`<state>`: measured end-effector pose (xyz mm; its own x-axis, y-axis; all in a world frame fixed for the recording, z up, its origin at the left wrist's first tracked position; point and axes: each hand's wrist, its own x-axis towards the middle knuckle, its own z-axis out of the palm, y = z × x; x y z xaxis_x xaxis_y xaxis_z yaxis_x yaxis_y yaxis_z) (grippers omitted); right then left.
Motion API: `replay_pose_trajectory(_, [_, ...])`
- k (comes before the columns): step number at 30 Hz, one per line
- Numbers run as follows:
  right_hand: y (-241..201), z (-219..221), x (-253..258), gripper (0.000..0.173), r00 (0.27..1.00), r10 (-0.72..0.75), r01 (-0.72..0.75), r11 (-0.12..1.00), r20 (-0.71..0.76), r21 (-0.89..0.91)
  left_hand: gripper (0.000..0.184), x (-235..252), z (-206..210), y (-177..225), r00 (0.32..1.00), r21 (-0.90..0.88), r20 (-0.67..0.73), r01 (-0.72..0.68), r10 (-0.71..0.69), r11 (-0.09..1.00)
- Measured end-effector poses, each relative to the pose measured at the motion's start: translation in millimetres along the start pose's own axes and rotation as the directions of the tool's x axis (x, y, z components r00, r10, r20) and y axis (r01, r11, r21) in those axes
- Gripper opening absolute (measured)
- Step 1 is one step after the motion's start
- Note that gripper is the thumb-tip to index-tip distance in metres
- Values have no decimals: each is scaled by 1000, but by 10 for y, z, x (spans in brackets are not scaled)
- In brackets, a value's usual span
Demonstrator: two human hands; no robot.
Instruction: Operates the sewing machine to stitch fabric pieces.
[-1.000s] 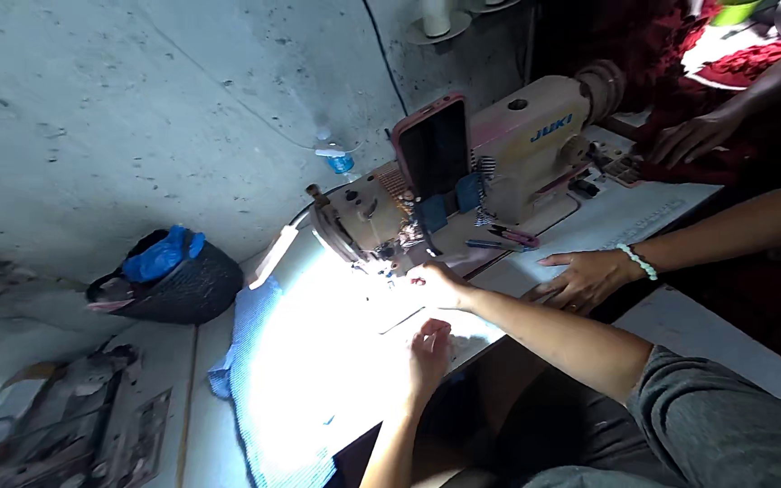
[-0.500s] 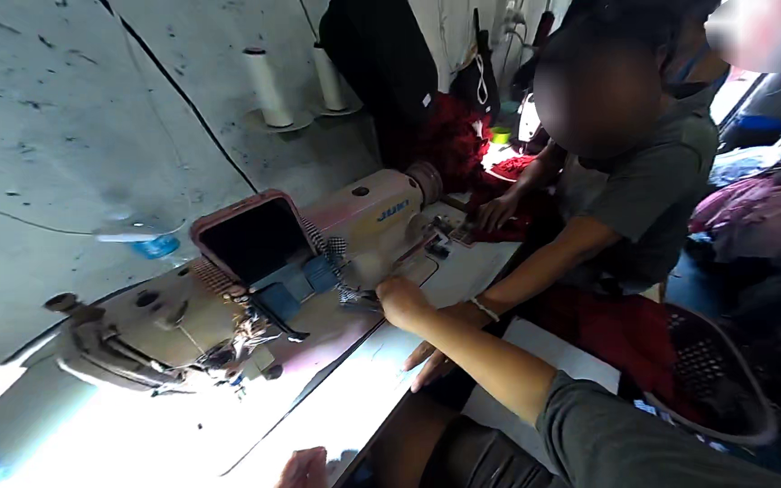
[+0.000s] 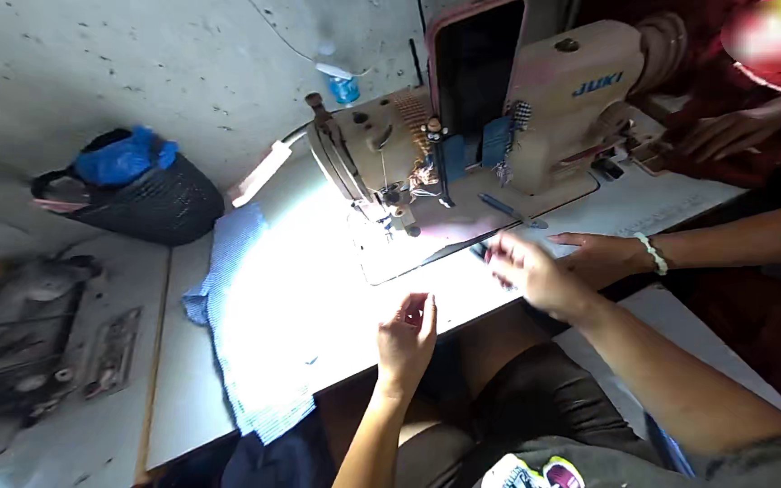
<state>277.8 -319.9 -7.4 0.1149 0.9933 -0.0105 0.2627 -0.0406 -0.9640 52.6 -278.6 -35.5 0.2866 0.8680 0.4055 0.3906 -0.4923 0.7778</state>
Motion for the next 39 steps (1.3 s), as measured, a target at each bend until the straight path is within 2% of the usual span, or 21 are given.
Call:
replay_pose_trajectory(1, [-18, 154, -125, 16, 979, 118, -147, 972, 165, 181, 15, -5, 7, -8, 1000, -33, -20, -8, 7, 999])
replay_pose_trajectory(3, [-18, 387, -284, 25, 880, 253, -417, 815, 402, 401, 13, -9, 28, 3, 998, -77, -61, -20, 16, 997])
replay_pose_trajectory(5, [-27, 507, -336, 36, 799, 306, -575, 640, 518, 510, 12, -17, 47, 35, 995, -68, -93, -28, 22, 997])
replay_pose_trajectory(6, [-49, 543, -333, 39, 789, 331, -603, 580, 518, 547, 13, -25, 52, 46, 994, -43, -104, -34, 29, 999])
replay_pose_trajectory(8, [-78, 592, -280, 40, 807, 352, -589, 534, 474, 607, 13, -37, 53, 55, 992, 11, -118, -48, 49, 999])
replay_pose_trajectory(12, [-99, 616, -125, 36, 824, 357, -566, 566, 440, 600, 13, -39, 41, 54, 992, 41, -98, -74, 78, 996])
replay_pose_trajectory(14, [-98, 598, -91, 36, 861, 359, -507, 670, 360, 542, 14, -56, 32, 39, 995, 45, -80, -58, 61, 997])
replay_pose_trajectory(15, [-85, 576, -64, 35, 900, 334, -433, 767, 281, 474, 15, -52, 20, 25, 996, 55, -75, -42, 46, 998])
replay_pose_trajectory(16, [-46, 541, -17, 32, 948, 270, -313, 887, 169, 339, 16, -29, -4, 5, 997, 67, -67, -22, 27, 998])
replay_pose_trajectory(17, [17, 485, 44, 26, 985, 164, -170, 979, 61, 114, 18, 7, -39, -23, 999, 84, -54, 15, -11, 996])
replay_pose_trajectory(18, [75, 418, 105, 22, 998, 57, -57, 987, -3, -148, 18, 64, -82, -52, 997, 108, -36, 71, -67, 992])
replay_pose_trajectory(20, [147, 331, 212, 24, 996, -67, 28, 851, -55, -525, 19, 260, -166, -141, 980, 176, 0, 196, -199, 965])
replay_pose_trajectory(21, [207, 317, 276, 25, 990, -117, 38, 760, -79, -649, 19, 395, -198, -214, 967, 204, 17, 247, -256, 947])
replay_pose_trajectory(23, [274, 284, 411, 28, 983, -157, 25, 618, -93, -786, 21, 694, -226, -382, 942, 221, 22, 322, -335, 921])
replay_pose_trajectory(25, [333, 225, 531, 32, 983, -178, 57, 568, -55, -821, 25, 948, -250, -539, 938, 242, 37, 327, -346, 913])
replay_pose_trajectory(30, [532, 74, 647, 36, 935, -347, 171, 615, -69, -770, 20, 1264, -272, -922, 988, 275, 105, 82, -115, 958])
replay_pose_trajectory(34, [737, 58, 714, 32, 878, -459, 210, 626, -137, -751, 19, 1281, -210, -993, 989, 202, 97, 93, -114, 975])
replay_pose_trajectory(37, [736, 74, 713, 33, 873, -470, 221, 617, -128, -755, 18, 1289, -172, -1081, 992, 122, 83, 81, -92, 989])
replay_pose_trajectory(39, [725, 77, 706, 35, 877, -466, 225, 616, -119, -755, 18, 1294, -161, -1068, 994, 141, 53, 84, -93, 986])
